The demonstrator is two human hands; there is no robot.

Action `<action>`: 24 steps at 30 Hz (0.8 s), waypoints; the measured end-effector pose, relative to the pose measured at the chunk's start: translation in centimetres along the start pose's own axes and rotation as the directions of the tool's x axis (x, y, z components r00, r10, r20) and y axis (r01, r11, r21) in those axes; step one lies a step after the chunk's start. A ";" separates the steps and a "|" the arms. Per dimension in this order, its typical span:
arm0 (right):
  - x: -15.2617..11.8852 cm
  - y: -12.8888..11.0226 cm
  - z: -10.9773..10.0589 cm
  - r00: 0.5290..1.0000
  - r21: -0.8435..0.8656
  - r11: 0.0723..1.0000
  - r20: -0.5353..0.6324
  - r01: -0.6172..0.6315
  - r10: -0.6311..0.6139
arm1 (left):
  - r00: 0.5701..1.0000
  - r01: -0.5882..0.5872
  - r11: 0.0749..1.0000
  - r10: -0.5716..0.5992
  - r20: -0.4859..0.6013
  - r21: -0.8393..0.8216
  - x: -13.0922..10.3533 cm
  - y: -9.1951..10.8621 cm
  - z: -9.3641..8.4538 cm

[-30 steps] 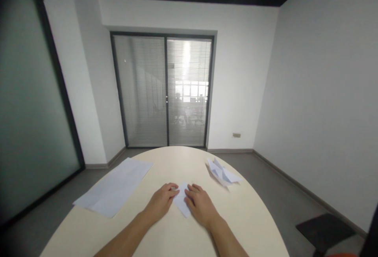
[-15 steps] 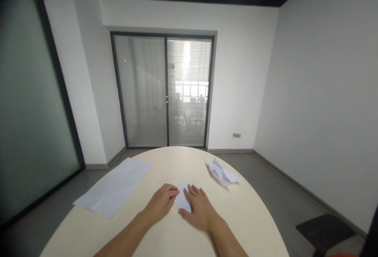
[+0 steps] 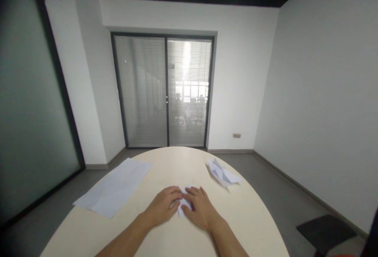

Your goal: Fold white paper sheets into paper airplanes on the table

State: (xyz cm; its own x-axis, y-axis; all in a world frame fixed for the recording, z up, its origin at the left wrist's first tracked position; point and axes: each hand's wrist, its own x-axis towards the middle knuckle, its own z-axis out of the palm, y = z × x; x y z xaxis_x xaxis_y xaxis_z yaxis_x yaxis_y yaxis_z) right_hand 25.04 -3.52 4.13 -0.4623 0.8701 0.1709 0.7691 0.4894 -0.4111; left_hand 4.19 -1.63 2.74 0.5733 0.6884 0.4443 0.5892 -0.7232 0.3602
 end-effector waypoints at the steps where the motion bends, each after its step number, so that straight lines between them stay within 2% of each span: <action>1: 0.0 0.1 0.1 1.000 0.013 1.000 -0.004 -0.004 0.004 | 1.000 0.010 1.000 -0.010 0.016 0.002 -0.1 -0.1 0.1; 5: 0.2 0.8 0.8 0.997 0.023 0.997 -0.019 -0.079 0.079 | 0.996 0.047 0.998 -0.049 0.068 0.033 -0.4 -0.6 0.4; 11: 0.5 1.6 1.5 0.976 -0.059 0.976 -0.072 -0.210 0.206 | 0.996 0.081 0.995 -0.083 0.040 0.059 -0.6 -1.0 0.7; 16: 0.6 1.7 1.8 0.974 -0.027 0.979 -0.118 -0.200 0.195 | 0.995 0.094 0.993 -0.096 0.021 0.071 -0.7 -1.4 1.0; 24: 1.0 1.9 1.9 0.959 0.112 0.985 -0.235 -0.134 0.158 | 0.995 0.096 0.995 -0.096 0.009 -0.014 -0.6 -1.6 1.0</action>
State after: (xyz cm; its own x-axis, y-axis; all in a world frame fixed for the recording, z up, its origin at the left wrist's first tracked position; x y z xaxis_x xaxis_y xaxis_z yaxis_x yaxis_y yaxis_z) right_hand 25.20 -1.80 1.84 -0.2183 0.9254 0.3098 0.7697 0.3584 -0.5283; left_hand 3.49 -0.87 1.06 0.5193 0.7551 0.4001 0.6338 -0.6544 0.4125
